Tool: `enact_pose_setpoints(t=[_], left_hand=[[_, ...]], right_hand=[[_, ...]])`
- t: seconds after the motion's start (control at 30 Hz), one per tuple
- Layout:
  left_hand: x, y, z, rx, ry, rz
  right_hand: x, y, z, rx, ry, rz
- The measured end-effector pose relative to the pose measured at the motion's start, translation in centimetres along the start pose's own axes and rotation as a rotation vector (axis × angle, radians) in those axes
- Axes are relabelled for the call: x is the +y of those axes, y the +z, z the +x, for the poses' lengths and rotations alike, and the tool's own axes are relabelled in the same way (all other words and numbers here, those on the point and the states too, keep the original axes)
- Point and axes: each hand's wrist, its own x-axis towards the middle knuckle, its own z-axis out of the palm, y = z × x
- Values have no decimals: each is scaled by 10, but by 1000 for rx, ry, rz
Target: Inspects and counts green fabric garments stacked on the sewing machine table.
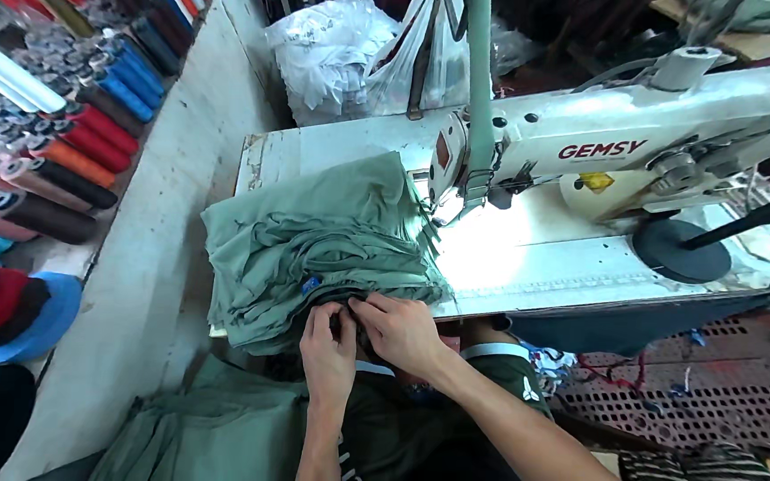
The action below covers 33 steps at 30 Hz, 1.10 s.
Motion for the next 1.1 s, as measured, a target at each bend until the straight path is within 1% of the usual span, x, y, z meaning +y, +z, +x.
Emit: enact_pose_setpoints(t=[0.23,0.5,0.6,0.67,0.77,0.87,0.97,1.03,1.1], left_hand=[[-2,-1,-4,35,-22,-54],[2,-2,-7,22,-27,-68],[0,-14,2,29,-77,-120],[4,-29,18,3,-112,-179],[23,-46,60,-82,-83,-206],[48,-37,123,-222,19,-125],[81,-4,200,-401,12,-73],[96,33,257,-460,26,-66],[103,75,314,-482,33,-55]], right_hand=[[2,-10,-19,-20,52,-57],[-1,5,-16,-3,-12,-21],[9,-2,-26,36,-3,48],[23,-16,-41,29,58,67],[62,-46,-65,78,188,31],[110,-86,-77,160,330,-113],[152,-109,-85,239,407,-232],[167,-109,-88,306,406,-205],[172,-103,-86,352,391,-197]])
